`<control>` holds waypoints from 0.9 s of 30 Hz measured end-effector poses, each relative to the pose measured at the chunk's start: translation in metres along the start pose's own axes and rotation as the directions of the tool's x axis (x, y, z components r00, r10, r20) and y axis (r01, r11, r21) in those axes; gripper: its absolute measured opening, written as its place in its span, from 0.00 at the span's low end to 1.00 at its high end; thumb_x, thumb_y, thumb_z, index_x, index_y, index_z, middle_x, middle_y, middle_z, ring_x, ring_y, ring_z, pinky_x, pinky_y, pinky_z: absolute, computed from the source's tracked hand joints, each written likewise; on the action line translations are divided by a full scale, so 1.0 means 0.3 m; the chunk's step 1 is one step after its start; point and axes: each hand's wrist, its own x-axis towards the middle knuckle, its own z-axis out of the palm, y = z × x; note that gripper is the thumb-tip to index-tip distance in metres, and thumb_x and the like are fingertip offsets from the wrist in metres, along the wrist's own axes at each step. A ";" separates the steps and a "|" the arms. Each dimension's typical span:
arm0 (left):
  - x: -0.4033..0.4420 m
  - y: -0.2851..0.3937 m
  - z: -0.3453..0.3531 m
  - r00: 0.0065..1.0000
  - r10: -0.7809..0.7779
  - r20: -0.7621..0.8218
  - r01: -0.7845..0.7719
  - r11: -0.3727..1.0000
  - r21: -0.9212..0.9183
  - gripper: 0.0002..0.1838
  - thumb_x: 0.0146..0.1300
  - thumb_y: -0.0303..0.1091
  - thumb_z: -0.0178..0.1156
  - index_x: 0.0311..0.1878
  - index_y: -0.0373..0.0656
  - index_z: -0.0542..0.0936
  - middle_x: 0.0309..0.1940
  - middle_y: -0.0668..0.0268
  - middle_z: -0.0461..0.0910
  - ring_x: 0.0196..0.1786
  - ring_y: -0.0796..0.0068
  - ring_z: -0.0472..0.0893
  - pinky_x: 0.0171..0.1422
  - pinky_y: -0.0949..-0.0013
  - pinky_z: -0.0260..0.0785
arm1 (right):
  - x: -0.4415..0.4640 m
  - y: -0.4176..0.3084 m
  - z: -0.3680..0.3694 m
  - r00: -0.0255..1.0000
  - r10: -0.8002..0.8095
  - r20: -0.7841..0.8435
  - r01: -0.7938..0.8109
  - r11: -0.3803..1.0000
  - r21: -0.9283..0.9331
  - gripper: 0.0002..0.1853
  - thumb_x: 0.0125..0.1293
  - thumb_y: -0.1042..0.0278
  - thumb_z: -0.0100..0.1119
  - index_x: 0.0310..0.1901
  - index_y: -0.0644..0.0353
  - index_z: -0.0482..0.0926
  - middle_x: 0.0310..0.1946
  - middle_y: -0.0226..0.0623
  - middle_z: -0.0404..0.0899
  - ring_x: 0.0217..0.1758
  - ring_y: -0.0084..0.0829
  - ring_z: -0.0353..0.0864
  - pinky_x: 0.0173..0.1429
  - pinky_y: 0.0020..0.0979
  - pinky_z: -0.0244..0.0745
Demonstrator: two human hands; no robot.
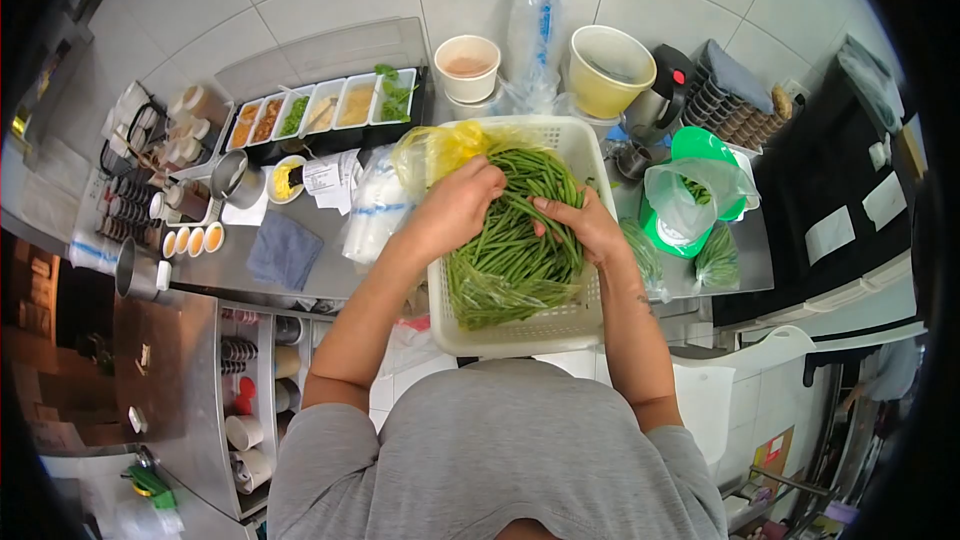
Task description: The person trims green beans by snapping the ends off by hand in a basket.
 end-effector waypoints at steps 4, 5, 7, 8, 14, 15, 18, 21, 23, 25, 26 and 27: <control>-0.006 0.021 0.012 0.997 0.028 -0.079 -0.016 0.990 0.143 0.03 0.63 0.25 0.54 0.39 0.37 0.75 0.32 0.58 0.75 0.31 0.58 0.76 0.35 0.63 0.68 | 0.005 0.007 -0.002 0.989 -0.040 0.140 0.059 0.989 -0.133 0.11 0.61 0.65 0.64 0.40 0.64 0.80 0.23 0.31 0.79 0.26 0.19 0.74 0.27 0.20 0.64; -0.004 0.024 0.033 0.988 0.043 -0.146 -0.020 0.988 0.154 0.03 0.64 0.25 0.54 0.39 0.37 0.76 0.32 0.59 0.75 0.31 0.61 0.76 0.34 0.65 0.68 | 0.004 0.007 0.008 0.983 -0.045 0.178 0.068 0.990 -0.124 0.11 0.61 0.65 0.64 0.39 0.64 0.81 0.23 0.30 0.79 0.26 0.19 0.74 0.27 0.20 0.64; 0.006 0.031 0.103 0.916 -0.349 -0.198 0.300 0.923 -0.240 0.04 0.64 0.25 0.54 0.40 0.37 0.76 0.31 0.60 0.75 0.29 0.67 0.75 0.33 0.66 0.68 | -0.006 0.006 0.028 0.967 -0.054 0.250 0.081 0.991 -0.102 0.12 0.62 0.63 0.64 0.39 0.64 0.81 0.23 0.30 0.79 0.26 0.19 0.74 0.27 0.20 0.64; 0.006 0.027 0.126 0.834 -0.528 -0.163 0.422 0.799 -0.429 0.05 0.64 0.25 0.54 0.41 0.37 0.76 0.30 0.61 0.75 0.28 0.70 0.74 0.32 0.66 0.68 | -0.009 0.007 0.027 0.961 -0.053 0.272 0.087 0.990 -0.115 0.12 0.62 0.62 0.63 0.39 0.64 0.80 0.24 0.30 0.79 0.27 0.19 0.74 0.28 0.21 0.65; -0.014 -0.013 0.122 0.861 -0.506 0.042 0.408 0.641 -0.650 0.09 0.68 0.31 0.54 0.40 0.36 0.79 0.33 0.70 0.78 0.32 0.83 0.73 0.34 0.78 0.66 | 0.038 0.073 -0.091 0.964 -0.248 0.096 0.174 0.860 0.479 0.13 0.67 0.60 0.56 0.43 0.61 0.74 0.27 0.29 0.74 0.25 0.20 0.68 0.35 0.23 0.67; -0.021 -0.010 0.112 0.897 -0.437 0.062 0.401 0.747 -0.530 0.09 0.68 0.31 0.54 0.40 0.36 0.79 0.33 0.70 0.78 0.32 0.84 0.74 0.35 0.78 0.66 | 0.044 0.074 -0.099 0.960 -0.263 0.097 0.156 0.788 0.595 0.12 0.68 0.60 0.54 0.43 0.61 0.73 0.26 0.28 0.72 0.24 0.20 0.66 0.39 0.25 0.68; -0.059 0.049 0.101 0.954 -0.231 0.194 0.297 0.827 -0.477 0.08 0.66 0.31 0.55 0.38 0.36 0.79 0.31 0.68 0.79 0.31 0.83 0.73 0.34 0.77 0.66 | 0.039 0.075 -0.100 0.951 -0.279 0.132 0.143 0.777 0.614 0.12 0.69 0.59 0.52 0.44 0.59 0.72 0.26 0.27 0.69 0.26 0.21 0.65 0.42 0.27 0.67; -0.059 0.109 0.096 0.876 -0.377 0.301 0.463 0.831 -0.307 0.08 0.64 0.30 0.56 0.35 0.35 0.79 0.26 0.67 0.78 0.28 0.82 0.72 0.33 0.75 0.65 | 0.034 0.074 -0.092 0.949 -0.293 0.120 0.171 0.793 0.585 0.12 0.68 0.59 0.54 0.44 0.59 0.72 0.27 0.28 0.70 0.26 0.20 0.65 0.43 0.27 0.66; -0.071 0.103 0.152 0.898 -0.440 0.024 0.414 0.823 -0.388 0.08 0.62 0.28 0.55 0.30 0.34 0.78 0.20 0.68 0.74 0.24 0.82 0.70 0.29 0.74 0.62 | 0.022 0.064 -0.070 0.944 -0.317 0.090 0.219 0.806 0.550 0.13 0.67 0.59 0.56 0.43 0.59 0.72 0.28 0.29 0.71 0.25 0.20 0.65 0.43 0.27 0.65; -0.061 0.085 0.176 0.802 -0.581 -0.138 0.495 0.776 -0.390 0.08 0.61 0.27 0.54 0.29 0.33 0.78 0.19 0.67 0.73 0.23 0.82 0.69 0.28 0.74 0.62 | 0.015 0.059 -0.030 0.922 -0.363 0.133 0.270 0.852 0.448 0.13 0.66 0.58 0.58 0.42 0.59 0.72 0.28 0.30 0.71 0.26 0.20 0.65 0.42 0.26 0.65; -0.053 0.053 0.190 0.776 -0.597 -0.204 0.497 0.778 -0.384 0.09 0.60 0.26 0.53 0.26 0.35 0.78 0.19 0.68 0.75 0.23 0.82 0.69 0.27 0.75 0.61 | 0.009 0.061 -0.014 0.911 -0.382 0.156 0.296 0.869 0.397 0.14 0.65 0.57 0.59 0.41 0.59 0.72 0.28 0.31 0.72 0.26 0.20 0.65 0.42 0.26 0.65; -0.052 0.012 0.201 0.735 -0.653 -0.182 0.505 0.706 -0.496 0.09 0.60 0.26 0.52 0.26 0.35 0.78 0.20 0.69 0.75 0.23 0.82 0.70 0.28 0.75 0.61 | 0.001 0.063 -0.009 0.910 -0.389 0.141 0.301 0.857 0.420 0.14 0.65 0.57 0.59 0.41 0.59 0.72 0.28 0.31 0.72 0.26 0.20 0.65 0.42 0.26 0.65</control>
